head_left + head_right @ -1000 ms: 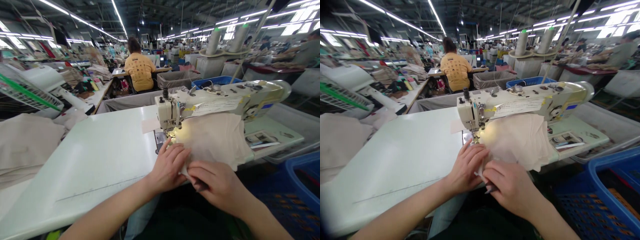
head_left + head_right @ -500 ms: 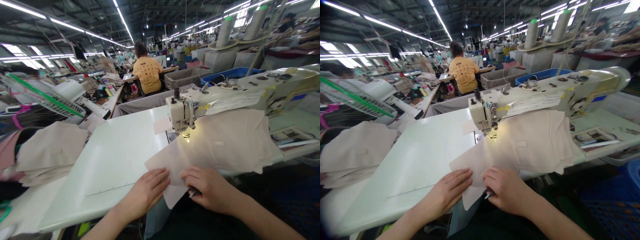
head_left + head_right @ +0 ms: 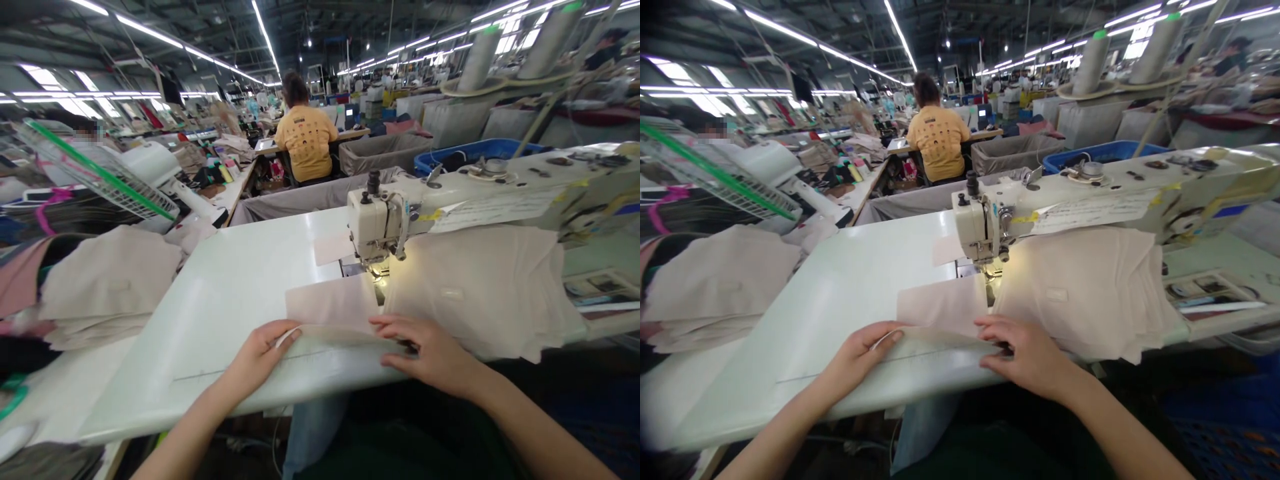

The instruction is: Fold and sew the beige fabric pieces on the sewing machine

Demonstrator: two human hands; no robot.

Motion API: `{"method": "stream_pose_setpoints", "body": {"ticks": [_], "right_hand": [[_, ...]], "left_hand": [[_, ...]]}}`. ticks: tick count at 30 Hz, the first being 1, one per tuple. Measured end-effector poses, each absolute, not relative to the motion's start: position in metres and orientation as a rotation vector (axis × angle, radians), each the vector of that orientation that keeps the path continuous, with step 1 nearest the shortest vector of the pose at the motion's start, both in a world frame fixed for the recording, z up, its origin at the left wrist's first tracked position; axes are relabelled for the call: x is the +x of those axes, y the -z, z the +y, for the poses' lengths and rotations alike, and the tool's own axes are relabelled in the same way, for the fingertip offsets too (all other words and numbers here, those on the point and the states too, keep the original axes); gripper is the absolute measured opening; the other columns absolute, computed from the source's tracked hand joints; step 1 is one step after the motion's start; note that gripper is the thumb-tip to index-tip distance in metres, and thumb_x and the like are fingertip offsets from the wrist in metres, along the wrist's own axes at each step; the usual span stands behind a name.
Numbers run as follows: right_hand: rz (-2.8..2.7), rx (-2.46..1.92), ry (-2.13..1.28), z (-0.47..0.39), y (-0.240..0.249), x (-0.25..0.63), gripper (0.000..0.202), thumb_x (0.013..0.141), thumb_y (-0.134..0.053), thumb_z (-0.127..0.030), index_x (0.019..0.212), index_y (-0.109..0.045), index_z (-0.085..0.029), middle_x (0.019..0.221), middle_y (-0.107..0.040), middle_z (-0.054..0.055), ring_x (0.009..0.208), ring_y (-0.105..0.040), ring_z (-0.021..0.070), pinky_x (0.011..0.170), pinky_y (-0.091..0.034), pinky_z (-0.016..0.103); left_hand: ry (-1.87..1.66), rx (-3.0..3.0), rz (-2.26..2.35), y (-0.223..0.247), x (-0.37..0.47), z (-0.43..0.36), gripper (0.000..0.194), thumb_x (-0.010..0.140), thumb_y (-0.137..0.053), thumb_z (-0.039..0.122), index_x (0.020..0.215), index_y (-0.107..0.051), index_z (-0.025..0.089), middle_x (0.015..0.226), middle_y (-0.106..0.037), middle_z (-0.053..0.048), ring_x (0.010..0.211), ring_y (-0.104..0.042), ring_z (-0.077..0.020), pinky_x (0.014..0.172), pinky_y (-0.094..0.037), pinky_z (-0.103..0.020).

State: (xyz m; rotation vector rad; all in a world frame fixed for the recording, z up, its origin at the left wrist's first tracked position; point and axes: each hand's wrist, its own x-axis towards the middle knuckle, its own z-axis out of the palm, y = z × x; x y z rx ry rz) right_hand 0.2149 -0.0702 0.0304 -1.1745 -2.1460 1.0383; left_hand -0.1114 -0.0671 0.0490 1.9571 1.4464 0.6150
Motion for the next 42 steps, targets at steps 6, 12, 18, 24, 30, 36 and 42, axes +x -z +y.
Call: {"method": "stream_pose_setpoints", "body": {"ticks": [6, 12, 18, 24, 30, 36, 42], "right_hand": [[-1.507, -1.339, -1.167, -0.048, -0.009, 0.183, 0.02, 0.082, -0.062, -0.04, 0.092, -0.053, -0.025, 0.084, -0.072, 0.001, 0.081, -0.069, 0.0209, 0.074, -0.056, 0.033], [-1.507, -1.386, -1.08, -0.049, -0.003, 0.173, 0.03, 0.074, -0.068, -0.042, 0.075, -0.042, -0.027, 0.062, -0.05, -0.007, 0.059, -0.053, 0.0155, 0.056, -0.044, 0.026], [-1.503, -1.474, -0.944, -0.054, -0.008, 0.173, 0.024, 0.078, -0.061, -0.042, 0.069, -0.047, -0.025, 0.062, -0.05, -0.005, 0.059, -0.049, 0.0147, 0.059, -0.041, 0.027], [-1.458, -1.474, -0.974, -0.057, -0.002, 0.177, 0.025, 0.076, -0.067, -0.044, 0.075, -0.051, -0.025, 0.062, -0.049, -0.006, 0.059, -0.049, 0.0141, 0.058, -0.039, 0.026], [-1.617, -1.537, -1.016, -0.052, -0.01, 0.174, 0.018, 0.079, -0.061, -0.041, 0.08, -0.068, -0.024, 0.07, -0.068, 0.0, 0.066, -0.061, 0.0182, 0.065, -0.047, 0.028], [-1.727, -1.558, -0.959, -0.046, -0.011, 0.168, 0.026, 0.082, -0.055, -0.041, 0.088, -0.075, -0.026, 0.096, -0.079, 0.005, 0.087, -0.072, 0.0246, 0.084, -0.054, 0.035], [-1.754, -1.647, -0.937, -0.046, -0.008, 0.173, 0.031, 0.08, -0.056, -0.048, 0.09, -0.077, -0.027, 0.094, -0.08, 0.004, 0.084, -0.074, 0.0255, 0.082, -0.057, 0.036]], "left_hand": [[-0.757, 1.778, 1.558, -0.047, -0.106, -0.06, 0.037, 0.094, -0.048, 0.047, 0.094, -0.072, 0.019, 0.085, -0.074, -0.002, 0.083, -0.067, -0.0218, 0.082, -0.057, -0.035], [-0.823, 1.674, 1.609, -0.033, -0.104, -0.055, 0.042, 0.094, -0.045, 0.048, 0.103, -0.071, 0.017, 0.092, -0.076, -0.006, 0.088, -0.068, -0.0255, 0.091, -0.055, -0.043], [-0.769, 1.662, 1.705, -0.032, -0.098, -0.061, 0.04, 0.092, -0.046, 0.05, 0.09, -0.071, 0.018, 0.083, -0.075, -0.004, 0.085, -0.069, -0.0264, 0.082, -0.054, -0.037], [-0.78, 1.727, 1.784, -0.027, -0.096, -0.068, 0.039, 0.094, -0.042, 0.047, 0.092, -0.07, 0.02, 0.083, -0.074, -0.003, 0.082, -0.067, -0.0249, 0.076, -0.051, -0.034], [-0.758, 1.729, 1.867, -0.027, -0.093, -0.07, 0.039, 0.094, -0.041, 0.048, 0.081, -0.066, 0.021, 0.076, -0.071, -0.003, 0.076, -0.066, -0.0247, 0.071, -0.049, -0.034], [-0.922, 1.592, 2.032, -0.017, -0.089, -0.079, 0.04, 0.092, -0.046, 0.045, 0.112, -0.067, 0.016, 0.074, -0.065, -0.002, 0.07, -0.063, -0.0211, 0.07, -0.05, -0.034], [-1.077, 1.621, 1.934, -0.008, -0.091, -0.095, 0.06, 0.097, -0.047, 0.037, 0.153, -0.037, 0.018, 0.084, -0.066, -0.001, 0.069, -0.063, -0.016, 0.067, -0.052, -0.029]]}}
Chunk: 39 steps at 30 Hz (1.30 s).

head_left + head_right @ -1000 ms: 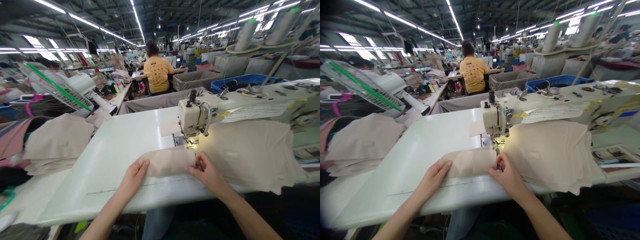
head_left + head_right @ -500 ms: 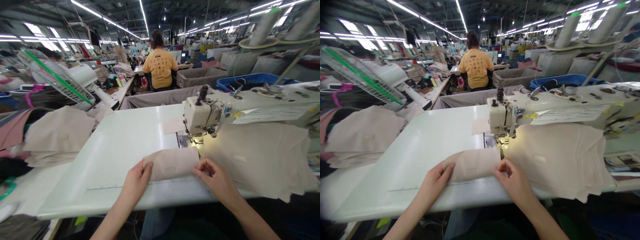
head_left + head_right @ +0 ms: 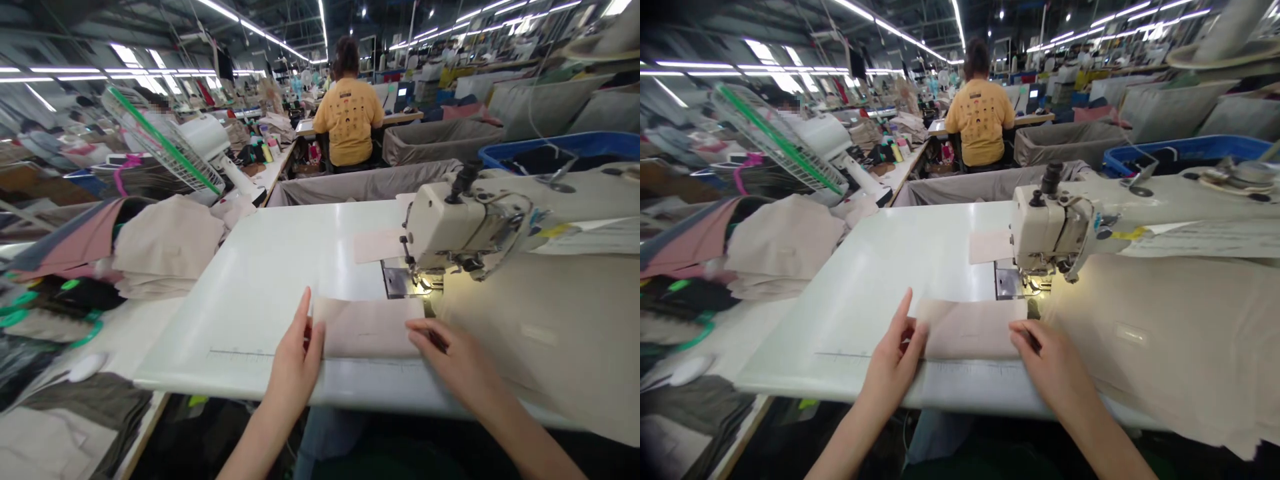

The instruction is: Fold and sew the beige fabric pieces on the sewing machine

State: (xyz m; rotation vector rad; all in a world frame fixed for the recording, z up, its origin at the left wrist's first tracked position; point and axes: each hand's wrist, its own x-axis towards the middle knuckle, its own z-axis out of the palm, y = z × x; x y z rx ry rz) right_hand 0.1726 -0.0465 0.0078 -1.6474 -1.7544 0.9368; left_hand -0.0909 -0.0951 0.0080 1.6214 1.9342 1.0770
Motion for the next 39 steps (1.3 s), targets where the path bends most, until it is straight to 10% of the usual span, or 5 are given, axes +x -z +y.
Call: {"method": "stream_pose_setpoints", "body": {"ticks": [5, 39], "right_hand": [[-1.822, -1.643, -0.858, -0.046, -0.005, 0.175, 0.03, 0.083, -0.055, -0.049, 0.09, -0.076, -0.029, 0.097, -0.08, 0.002, 0.088, -0.074, 0.0245, 0.079, -0.057, 0.033], [-1.943, -1.632, -0.856, -0.046, 0.009, 0.185, 0.028, 0.086, -0.059, -0.052, 0.094, -0.077, -0.032, 0.099, -0.079, 0.002, 0.089, -0.074, 0.0263, 0.075, -0.058, 0.033]], "left_hand": [[-1.036, 1.834, 1.817, -0.01, -0.094, -0.092, 0.032, 0.096, -0.048, 0.027, 0.11, -0.075, 0.019, 0.079, -0.065, -0.005, 0.077, -0.064, -0.0183, 0.072, -0.054, -0.03], [-0.984, 1.755, 1.925, -0.011, -0.091, -0.09, 0.028, 0.091, -0.05, 0.018, 0.098, -0.077, 0.017, 0.079, -0.066, -0.005, 0.073, -0.064, -0.0165, 0.07, -0.056, -0.029]]}}
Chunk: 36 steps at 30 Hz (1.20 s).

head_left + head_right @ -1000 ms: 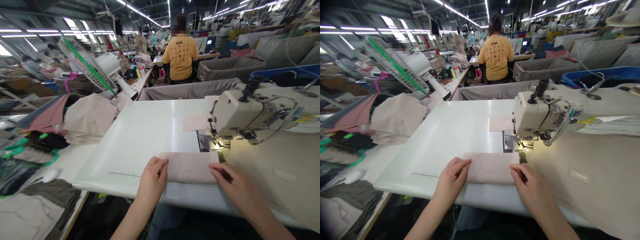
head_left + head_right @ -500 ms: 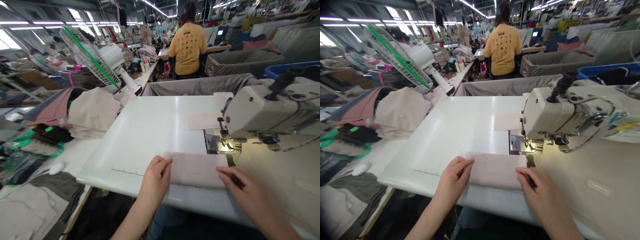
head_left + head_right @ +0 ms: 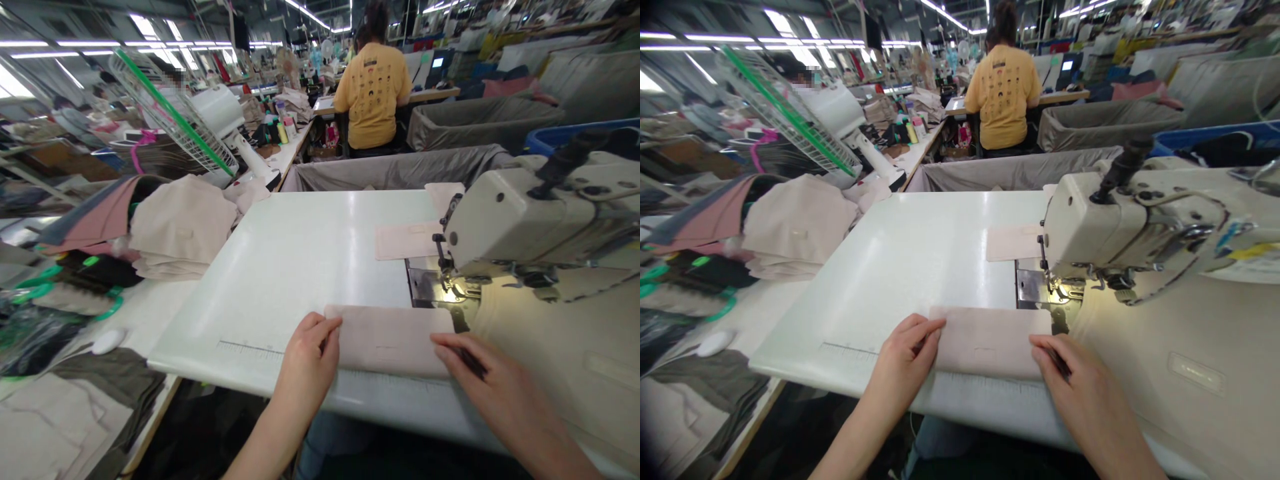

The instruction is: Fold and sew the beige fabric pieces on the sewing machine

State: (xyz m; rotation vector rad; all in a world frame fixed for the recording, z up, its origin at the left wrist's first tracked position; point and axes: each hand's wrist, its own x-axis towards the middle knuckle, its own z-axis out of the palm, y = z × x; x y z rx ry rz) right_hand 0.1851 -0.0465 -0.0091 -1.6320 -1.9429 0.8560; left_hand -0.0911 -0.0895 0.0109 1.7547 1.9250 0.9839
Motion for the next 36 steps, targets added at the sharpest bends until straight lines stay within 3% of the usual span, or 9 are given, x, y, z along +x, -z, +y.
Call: {"method": "stream_pose_setpoints", "body": {"ticks": [5, 14, 32, 36], "right_hand": [[-1.792, -1.611, -0.781, -0.049, 0.001, 0.176, 0.027, 0.088, -0.057, -0.048, 0.091, -0.074, -0.027, 0.09, -0.076, 0.004, 0.08, -0.07, 0.0232, 0.077, -0.055, 0.034], [-1.755, -1.633, -0.921, -0.043, -0.012, 0.172, 0.025, 0.089, -0.052, -0.036, 0.084, -0.073, -0.024, 0.089, -0.076, 0.004, 0.083, -0.068, 0.0221, 0.076, -0.051, 0.033], [-1.792, -1.667, -0.943, -0.038, -0.015, 0.171, 0.02, 0.091, -0.054, -0.029, 0.086, -0.073, -0.025, 0.092, -0.075, 0.002, 0.089, -0.069, 0.0215, 0.079, -0.049, 0.031], [-1.924, -1.703, -0.815, -0.038, -0.019, 0.17, 0.02, 0.093, -0.054, -0.024, 0.088, -0.073, -0.024, 0.09, -0.073, 0.002, 0.084, -0.069, 0.0205, 0.076, -0.05, 0.031]], "left_hand": [[-0.951, 1.793, 1.92, -0.014, -0.094, -0.085, 0.029, 0.091, -0.05, 0.027, 0.093, -0.078, 0.019, 0.078, -0.067, -0.005, 0.071, -0.066, -0.018, 0.068, -0.057, -0.031], [-0.898, 1.862, 1.938, -0.015, -0.102, -0.076, 0.031, 0.089, -0.051, 0.041, 0.086, -0.077, 0.025, 0.08, -0.071, -0.003, 0.072, -0.069, -0.0195, 0.066, -0.058, -0.029], [-0.859, 1.95, 1.971, -0.01, -0.103, -0.077, 0.032, 0.092, -0.049, 0.041, 0.091, -0.077, 0.024, 0.082, -0.07, -0.003, 0.072, -0.069, -0.0189, 0.066, -0.059, -0.029], [-0.76, 2.129, 2.051, -0.009, -0.098, -0.083, 0.037, 0.096, -0.044, 0.04, 0.098, -0.076, 0.02, 0.085, -0.068, -0.007, 0.071, -0.067, -0.0212, 0.067, -0.06, -0.034]]}}
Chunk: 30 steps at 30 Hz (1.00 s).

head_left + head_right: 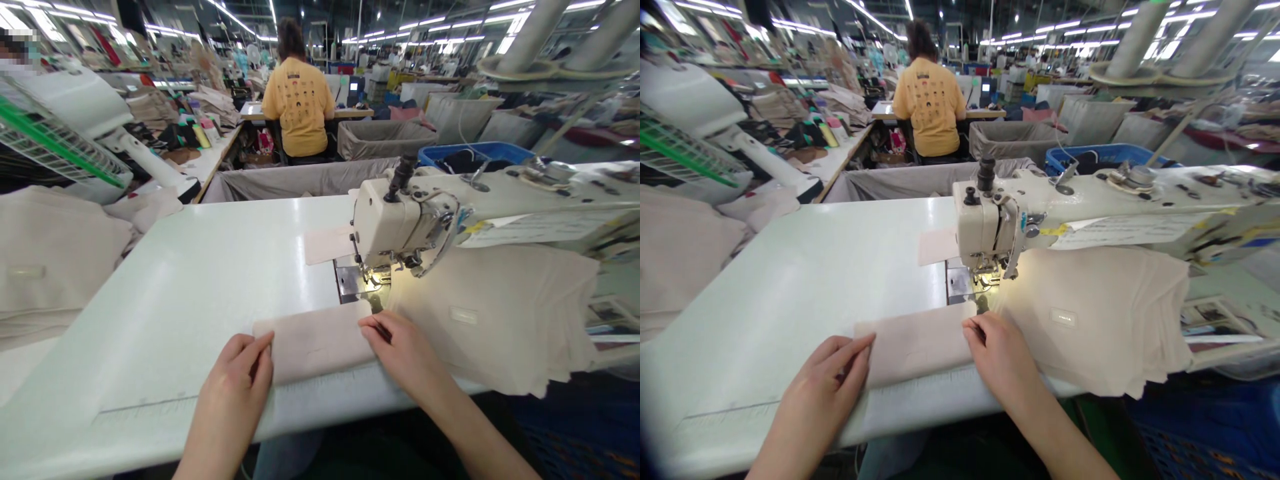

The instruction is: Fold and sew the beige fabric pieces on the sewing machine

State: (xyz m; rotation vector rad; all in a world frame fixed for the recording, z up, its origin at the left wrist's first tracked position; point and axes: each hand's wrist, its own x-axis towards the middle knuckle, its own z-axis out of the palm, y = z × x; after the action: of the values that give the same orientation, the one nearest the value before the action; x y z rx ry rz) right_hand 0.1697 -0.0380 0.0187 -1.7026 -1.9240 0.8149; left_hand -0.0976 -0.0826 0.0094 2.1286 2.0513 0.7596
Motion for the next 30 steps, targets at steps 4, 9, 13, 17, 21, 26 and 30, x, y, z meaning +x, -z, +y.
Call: {"method": "stream_pose_setpoints", "body": {"ticks": [4, 9, 13, 17, 21, 26, 30], "right_hand": [[-2.278, -1.576, -0.457, -0.038, -0.022, 0.174, 0.017, 0.092, -0.058, -0.015, 0.091, -0.073, -0.022, 0.094, -0.068, 0.005, 0.082, -0.066, 0.0199, 0.068, -0.05, 0.029], [-2.482, -1.401, -0.163, -0.038, -0.017, 0.182, 0.011, 0.094, -0.059, -0.015, 0.096, -0.069, -0.019, 0.119, -0.067, 0.009, 0.095, -0.067, 0.0226, 0.07, -0.053, 0.031], [-2.436, -1.483, -0.146, -0.039, -0.014, 0.182, 0.009, 0.097, -0.06, -0.023, 0.101, -0.067, -0.019, 0.113, -0.069, 0.008, 0.091, -0.068, 0.0221, 0.067, -0.053, 0.031], [-2.398, -1.541, -0.126, -0.043, -0.012, 0.178, 0.009, 0.095, -0.063, -0.024, 0.102, -0.067, -0.019, 0.113, -0.068, 0.008, 0.094, -0.067, 0.0225, 0.067, -0.053, 0.03], [-2.361, -1.606, -0.138, -0.046, -0.01, 0.176, 0.01, 0.096, -0.062, -0.024, 0.104, -0.066, -0.019, 0.111, -0.068, 0.008, 0.094, -0.067, 0.0218, 0.071, -0.054, 0.03], [-2.34, -1.659, -0.177, -0.047, -0.012, 0.175, 0.012, 0.098, -0.059, -0.026, 0.106, -0.065, -0.019, 0.114, -0.066, 0.007, 0.096, -0.067, 0.021, 0.071, -0.053, 0.029], [-2.309, -1.669, -0.176, -0.047, -0.013, 0.173, 0.014, 0.098, -0.059, -0.027, 0.108, -0.065, -0.019, 0.115, -0.067, 0.008, 0.099, -0.066, 0.0215, 0.076, -0.052, 0.029]], "left_hand": [[-0.69, 2.487, 2.07, -0.011, -0.098, -0.08, 0.032, 0.096, -0.047, 0.033, 0.1, -0.075, 0.017, 0.122, -0.066, -0.017, 0.11, -0.062, -0.0356, 0.091, -0.055, -0.053], [-0.483, 2.697, 1.746, -0.016, -0.107, -0.032, 0.027, 0.094, -0.046, 0.017, 0.099, -0.073, 0.017, 0.118, -0.07, -0.014, 0.106, -0.062, -0.0314, 0.092, -0.054, -0.049], [-0.226, 2.705, 1.637, -0.031, -0.09, 0.017, 0.027, 0.094, -0.044, 0.015, 0.1, -0.07, 0.016, 0.11, -0.071, -0.013, 0.101, -0.064, -0.026, 0.093, -0.053, -0.041], [-0.078, 2.733, 1.701, -0.042, -0.049, 0.045, 0.028, 0.098, -0.053, 0.036, 0.118, -0.062, 0.019, 0.117, -0.07, -0.013, 0.109, -0.064, -0.03, 0.109, -0.038, -0.059], [-0.041, 2.752, 1.573, -0.035, -0.018, 0.069, 0.037, 0.1, -0.048, 0.043, 0.13, -0.054, 0.021, 0.138, -0.059, -0.015, 0.129, -0.054, -0.0328, 0.113, -0.03, -0.066], [-0.051, 2.76, 1.357, -0.027, -0.008, 0.101, 0.036, 0.101, -0.043, 0.041, 0.131, -0.055, 0.023, 0.141, -0.057, -0.012, 0.133, -0.05, -0.0304, 0.114, -0.029, -0.064], [-0.112, 2.808, 1.214, -0.027, -0.006, 0.113, 0.034, 0.1, -0.044, 0.038, 0.128, -0.059, 0.025, 0.14, -0.059, -0.009, 0.133, -0.049, -0.0282, 0.114, -0.033, -0.055]]}}
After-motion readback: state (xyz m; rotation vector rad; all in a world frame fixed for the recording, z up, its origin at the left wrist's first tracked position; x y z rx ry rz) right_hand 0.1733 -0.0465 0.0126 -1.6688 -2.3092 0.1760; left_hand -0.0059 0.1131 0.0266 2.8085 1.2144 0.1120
